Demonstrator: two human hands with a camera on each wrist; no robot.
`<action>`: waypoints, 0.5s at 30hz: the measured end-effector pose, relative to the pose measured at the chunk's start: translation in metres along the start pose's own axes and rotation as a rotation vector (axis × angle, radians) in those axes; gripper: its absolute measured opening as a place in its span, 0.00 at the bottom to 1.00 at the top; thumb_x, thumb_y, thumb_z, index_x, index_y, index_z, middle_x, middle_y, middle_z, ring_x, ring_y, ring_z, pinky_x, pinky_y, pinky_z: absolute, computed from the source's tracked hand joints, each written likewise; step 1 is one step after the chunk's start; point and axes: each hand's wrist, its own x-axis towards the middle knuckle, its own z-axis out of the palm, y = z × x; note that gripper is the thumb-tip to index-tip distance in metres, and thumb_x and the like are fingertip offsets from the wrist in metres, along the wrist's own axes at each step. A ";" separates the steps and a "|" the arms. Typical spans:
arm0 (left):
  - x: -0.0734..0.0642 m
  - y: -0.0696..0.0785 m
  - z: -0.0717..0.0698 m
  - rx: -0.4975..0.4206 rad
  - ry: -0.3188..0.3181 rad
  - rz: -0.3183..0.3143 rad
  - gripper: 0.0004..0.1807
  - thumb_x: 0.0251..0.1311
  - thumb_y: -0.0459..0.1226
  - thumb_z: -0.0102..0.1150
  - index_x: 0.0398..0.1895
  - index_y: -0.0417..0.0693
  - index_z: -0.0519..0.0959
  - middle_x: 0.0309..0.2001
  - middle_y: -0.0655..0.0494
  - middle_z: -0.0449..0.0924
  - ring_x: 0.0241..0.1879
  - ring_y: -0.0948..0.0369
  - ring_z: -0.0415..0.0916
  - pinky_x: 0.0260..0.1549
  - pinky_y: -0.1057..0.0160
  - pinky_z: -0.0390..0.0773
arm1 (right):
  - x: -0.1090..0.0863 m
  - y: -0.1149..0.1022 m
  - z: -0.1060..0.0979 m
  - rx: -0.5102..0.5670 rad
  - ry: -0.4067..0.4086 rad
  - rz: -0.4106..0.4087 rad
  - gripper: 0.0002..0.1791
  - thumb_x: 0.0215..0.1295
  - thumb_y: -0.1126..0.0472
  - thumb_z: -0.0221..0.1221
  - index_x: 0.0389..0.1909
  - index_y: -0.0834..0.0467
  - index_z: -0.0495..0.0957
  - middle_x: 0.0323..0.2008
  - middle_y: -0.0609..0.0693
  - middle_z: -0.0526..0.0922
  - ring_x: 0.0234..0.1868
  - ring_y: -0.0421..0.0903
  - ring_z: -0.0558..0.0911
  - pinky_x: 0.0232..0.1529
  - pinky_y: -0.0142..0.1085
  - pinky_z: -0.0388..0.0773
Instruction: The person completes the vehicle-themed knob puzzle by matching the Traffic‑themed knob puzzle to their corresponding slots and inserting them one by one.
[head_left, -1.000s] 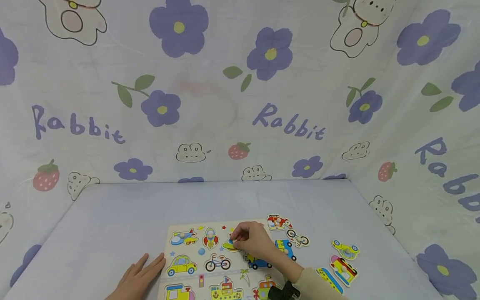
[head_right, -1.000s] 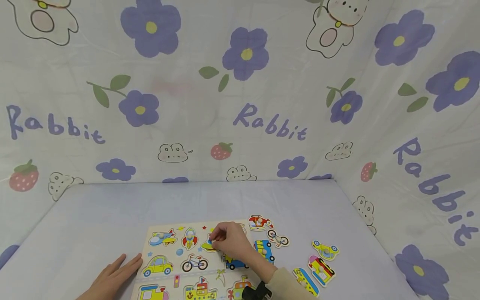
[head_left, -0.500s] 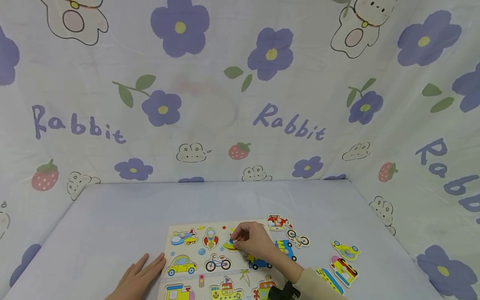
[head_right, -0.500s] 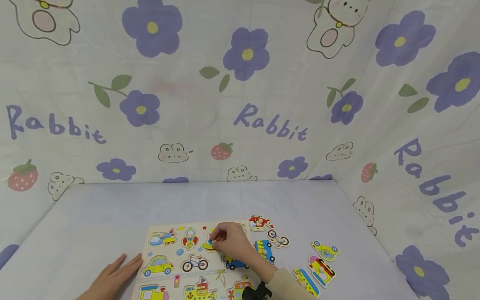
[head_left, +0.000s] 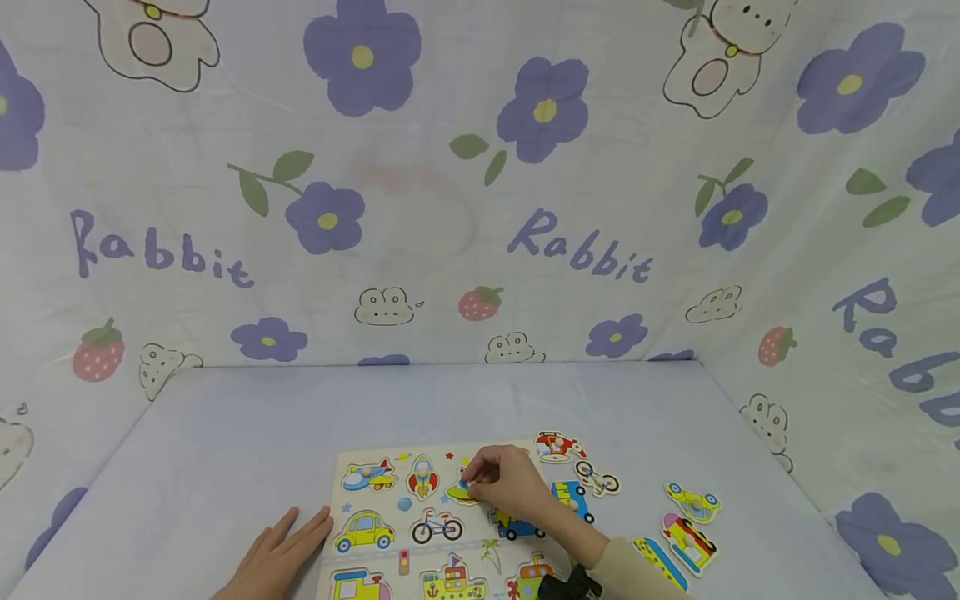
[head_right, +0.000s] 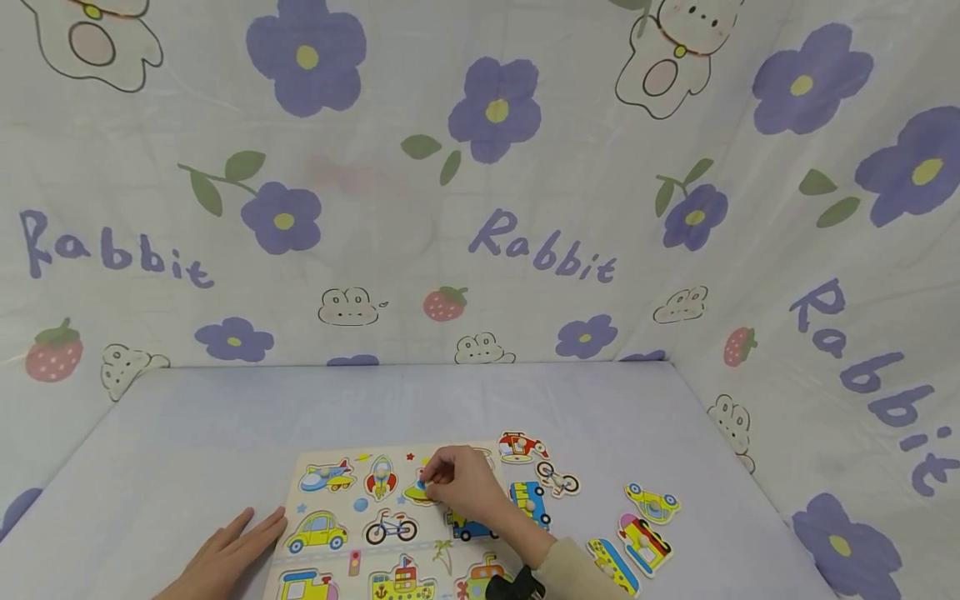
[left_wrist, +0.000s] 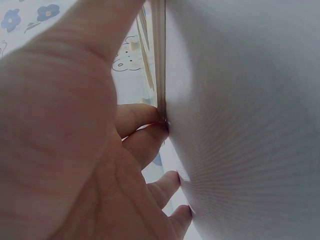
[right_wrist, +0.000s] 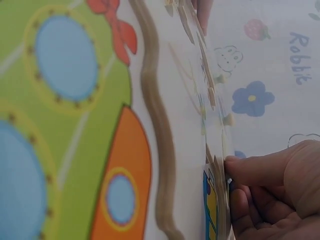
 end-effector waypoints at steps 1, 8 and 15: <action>0.000 0.000 0.000 -0.001 -0.002 -0.001 0.65 0.34 0.77 0.63 0.71 0.43 0.66 0.71 0.50 0.63 0.70 0.34 0.50 0.60 0.27 0.52 | 0.000 0.000 0.000 -0.006 -0.001 0.002 0.07 0.56 0.70 0.70 0.30 0.55 0.83 0.28 0.43 0.82 0.27 0.41 0.79 0.30 0.31 0.78; 0.001 0.001 -0.001 -0.008 -0.020 -0.001 0.63 0.37 0.75 0.64 0.72 0.43 0.65 0.72 0.48 0.62 0.70 0.33 0.49 0.60 0.26 0.51 | -0.010 -0.003 -0.011 0.000 -0.072 -0.002 0.10 0.56 0.69 0.70 0.38 0.56 0.86 0.40 0.45 0.85 0.40 0.43 0.83 0.42 0.32 0.81; 0.000 0.002 -0.002 -0.019 -0.028 -0.024 0.65 0.34 0.76 0.64 0.73 0.45 0.64 0.72 0.50 0.61 0.71 0.35 0.48 0.61 0.26 0.49 | -0.040 0.007 -0.041 0.053 -0.087 0.000 0.10 0.62 0.65 0.66 0.45 0.58 0.84 0.45 0.50 0.85 0.44 0.49 0.84 0.44 0.33 0.81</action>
